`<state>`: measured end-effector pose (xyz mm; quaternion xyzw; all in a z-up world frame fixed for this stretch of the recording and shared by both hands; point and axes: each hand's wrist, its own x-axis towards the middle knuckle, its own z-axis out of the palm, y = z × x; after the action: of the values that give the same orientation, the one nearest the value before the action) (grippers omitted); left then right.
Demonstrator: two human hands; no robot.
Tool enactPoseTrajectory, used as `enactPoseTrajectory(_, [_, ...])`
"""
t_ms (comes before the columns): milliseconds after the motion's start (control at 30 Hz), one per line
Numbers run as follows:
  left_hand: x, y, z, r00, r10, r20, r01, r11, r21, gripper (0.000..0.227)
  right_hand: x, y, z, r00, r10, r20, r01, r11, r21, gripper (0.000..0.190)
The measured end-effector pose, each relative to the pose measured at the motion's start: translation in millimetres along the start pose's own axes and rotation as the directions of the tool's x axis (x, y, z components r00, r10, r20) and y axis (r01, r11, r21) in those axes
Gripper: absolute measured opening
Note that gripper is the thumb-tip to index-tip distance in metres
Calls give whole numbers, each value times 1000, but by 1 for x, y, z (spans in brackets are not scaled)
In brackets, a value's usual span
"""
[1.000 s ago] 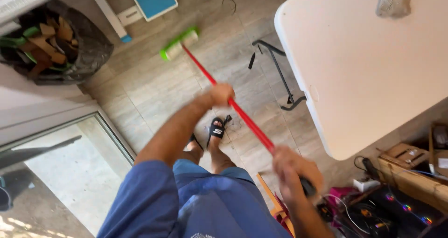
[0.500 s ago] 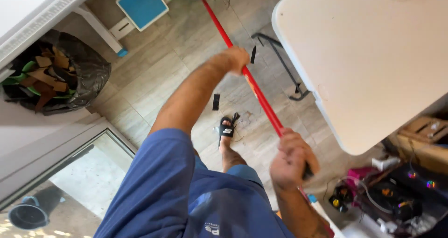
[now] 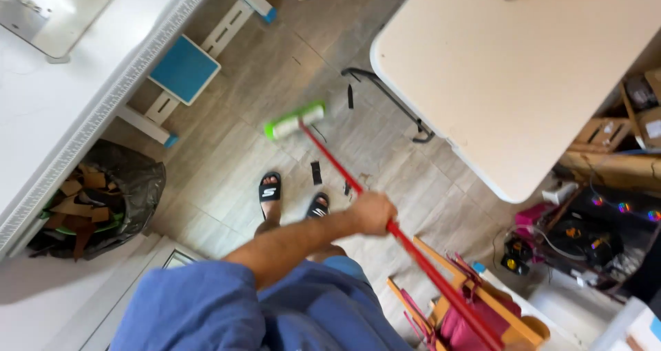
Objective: A person uses a hand press to set rivets in leather, then wipes down the work table and sweeps the floor in a workshop.
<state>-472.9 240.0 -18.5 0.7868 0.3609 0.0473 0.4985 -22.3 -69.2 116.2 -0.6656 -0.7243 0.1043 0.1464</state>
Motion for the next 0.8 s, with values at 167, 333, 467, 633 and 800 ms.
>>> enactPoseTrajectory(167, [75, -99, -43, 953, 204, -224, -179, 976, 125, 19, 141, -124, 151, 794, -71, -604, -15, 991, -135, 33])
enactPoseTrajectory(333, [135, -184, 69, 936, 272, -224, -204, 937, 284, 14, 193, -302, 99, 810, 433, -396, -94, 761, 641, 30])
enactPoseTrajectory(467, [58, -53, 109, 956, 285, -75, -257, 931, 258, 17, 122, -292, 20, 884, 436, -169, -39, 429, 903, 41])
enactPoseTrajectory(633, [13, 21, 21, 979, 54, 195, -91, 979, 183, 35, 87, -232, -31, 986, 103, 128, -162, 743, 650, 41])
enactPoseTrajectory(800, [105, -137, -38, 916, 401, 13, -379, 854, 358, 10, 223, -365, 51, 936, 44, -350, 191, 770, 609, 16])
